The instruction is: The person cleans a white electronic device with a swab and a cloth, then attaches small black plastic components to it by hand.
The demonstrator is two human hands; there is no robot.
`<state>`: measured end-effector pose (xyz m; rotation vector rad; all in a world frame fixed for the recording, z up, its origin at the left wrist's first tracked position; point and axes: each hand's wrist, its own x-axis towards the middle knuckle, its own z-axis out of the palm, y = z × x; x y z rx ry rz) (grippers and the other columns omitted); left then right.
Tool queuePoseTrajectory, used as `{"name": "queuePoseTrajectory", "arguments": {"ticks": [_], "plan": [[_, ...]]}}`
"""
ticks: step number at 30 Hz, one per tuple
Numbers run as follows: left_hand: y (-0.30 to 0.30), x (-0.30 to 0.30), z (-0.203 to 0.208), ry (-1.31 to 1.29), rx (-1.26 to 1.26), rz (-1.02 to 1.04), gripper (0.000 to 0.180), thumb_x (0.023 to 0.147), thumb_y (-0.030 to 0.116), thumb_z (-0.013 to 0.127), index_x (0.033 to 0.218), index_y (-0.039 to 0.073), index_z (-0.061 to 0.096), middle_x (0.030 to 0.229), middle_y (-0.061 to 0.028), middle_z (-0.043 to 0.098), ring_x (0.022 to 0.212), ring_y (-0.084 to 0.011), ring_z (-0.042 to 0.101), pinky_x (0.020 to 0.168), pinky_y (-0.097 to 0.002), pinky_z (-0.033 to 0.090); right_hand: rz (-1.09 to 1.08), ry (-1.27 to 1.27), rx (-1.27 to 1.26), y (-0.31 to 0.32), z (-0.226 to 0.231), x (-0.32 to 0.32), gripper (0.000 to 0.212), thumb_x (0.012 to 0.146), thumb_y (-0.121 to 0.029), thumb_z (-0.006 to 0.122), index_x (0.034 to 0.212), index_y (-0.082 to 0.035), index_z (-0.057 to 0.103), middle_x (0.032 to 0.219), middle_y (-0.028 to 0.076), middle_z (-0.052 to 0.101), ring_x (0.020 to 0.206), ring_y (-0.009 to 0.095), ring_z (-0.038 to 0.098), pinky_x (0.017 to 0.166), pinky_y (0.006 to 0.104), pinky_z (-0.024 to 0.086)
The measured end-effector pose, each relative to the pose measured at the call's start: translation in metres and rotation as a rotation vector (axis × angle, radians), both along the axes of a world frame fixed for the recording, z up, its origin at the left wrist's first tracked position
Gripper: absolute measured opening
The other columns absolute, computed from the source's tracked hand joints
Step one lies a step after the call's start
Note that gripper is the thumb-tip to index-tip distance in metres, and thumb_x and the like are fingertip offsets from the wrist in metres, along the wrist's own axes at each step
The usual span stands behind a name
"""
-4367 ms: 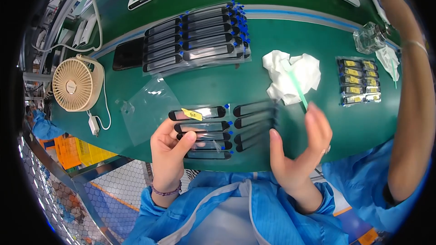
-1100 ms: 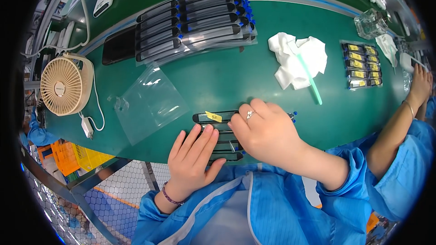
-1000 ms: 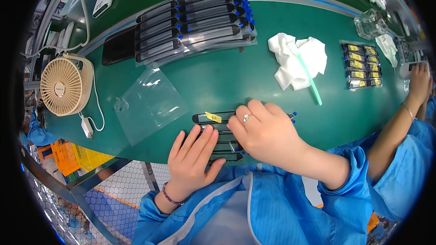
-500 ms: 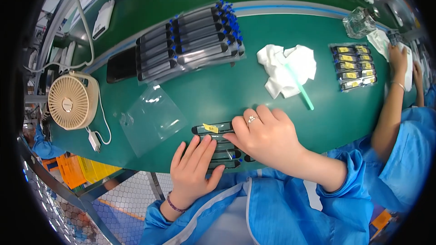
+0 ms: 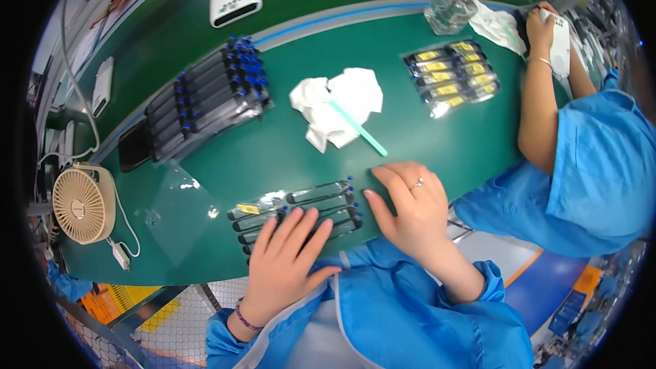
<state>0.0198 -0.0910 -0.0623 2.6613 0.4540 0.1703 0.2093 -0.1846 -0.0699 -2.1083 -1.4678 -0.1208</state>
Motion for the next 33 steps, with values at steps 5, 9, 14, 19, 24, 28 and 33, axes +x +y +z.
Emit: {"name": "queuePoseTrajectory", "arguments": {"ticks": [5, 9, 14, 19, 24, 28, 33], "plan": [[-0.017, -0.01, -0.015, -0.154, 0.218, 0.031, 0.026, 0.079, 0.015, 0.059, 0.104, 0.011, 0.065, 0.106, -0.0063, 0.063, 0.101, -0.0215, 0.059, 0.086, -0.0345, 0.046, -0.018, 0.11, -0.075, -0.025, 0.002, -0.003, 0.014, 0.069, -0.009, 0.07, 0.076, -0.004, 0.059, 0.068, 0.007, 0.056, 0.059, 0.023, 0.053, 0.052, 0.0323, 0.041], [-0.014, -0.007, -0.01, -0.275, 0.217, 0.078, 0.021, 0.078, 0.019, 0.063, 0.095, 0.009, 0.067, 0.097, -0.0105, 0.065, 0.092, -0.0259, 0.063, 0.08, -0.0362, 0.05, 0.049, 0.639, -0.13, -0.03, 0.005, -0.009, 0.013, 0.077, -0.011, 0.067, 0.08, 0.0, 0.061, 0.061, 0.008, 0.057, 0.048, 0.016, 0.053, 0.043, 0.0271, 0.039], [-0.014, -0.008, -0.018, -0.272, 0.26, 0.062, 0.024, 0.078, 0.022, 0.063, 0.099, 0.01, 0.066, 0.101, -0.0083, 0.065, 0.095, -0.0237, 0.062, 0.083, -0.0351, 0.048, 0.102, 1.322, -0.135, -0.004, 0.015, -0.015, 0.014, 0.084, -0.004, 0.061, 0.092, 0.007, 0.056, 0.077, 0.007, 0.064, 0.069, 0.008, 0.06, 0.058, 0.0211, 0.048], [-0.006, -0.003, -0.006, -0.213, -0.014, 0.085, 0.039, 0.074, 0.033, 0.067, 0.105, 0.009, 0.064, 0.111, -0.0074, 0.061, 0.104, -0.0235, 0.057, 0.087, -0.0359, 0.045, 0.066, 1.58, -0.062, 0.001, 0.003, -0.014, 0.009, 0.084, -0.001, 0.059, 0.09, 0.004, 0.056, 0.081, 0.007, 0.065, 0.076, 0.009, 0.063, 0.065, 0.0199, 0.048], [0.023, 0.011, 0.021, -0.212, -0.048, 0.272, 0.042, 0.074, 0.025, 0.066, 0.11, 0.005, 0.061, 0.114, -0.0089, 0.058, 0.102, -0.0296, 0.056, 0.088, -0.0375, 0.043, 0.144, 1.274, -0.104, 0.006, 0.005, -0.019, 0.008, 0.082, -0.001, 0.06, 0.087, 0.004, 0.058, 0.08, 0.008, 0.065, 0.074, 0.011, 0.065, 0.064, 0.0218, 0.049], [0.042, 0.029, 0.011, -0.211, -0.351, 0.264, 0.028, 0.075, 0.014, 0.066, 0.101, 0.005, 0.062, 0.087, -0.0071, 0.057, 0.078, -0.0257, 0.057, 0.073, -0.0359, 0.043, 0.228, 1.071, -0.087, 0.008, 0.006, -0.021, 0.009, 0.08, 0.0, 0.062, 0.086, 0.004, 0.058, 0.078, 0.008, 0.065, 0.072, 0.012, 0.065, 0.062, 0.0223, 0.049], [0.045, 0.035, 0.003, -0.319, -0.606, 0.222, 0.021, 0.073, 0.002, 0.065, 0.093, 0.003, 0.063, 0.078, -0.0063, 0.053, 0.068, -0.0181, 0.053, 0.058, -0.0274, 0.043, 0.184, 1.243, -0.068, 0.005, 0.0, -0.024, 0.011, 0.08, 0.0, 0.061, 0.089, 0.004, 0.059, 0.079, 0.009, 0.065, 0.071, 0.013, 0.065, 0.062, 0.0226, 0.049]]}}
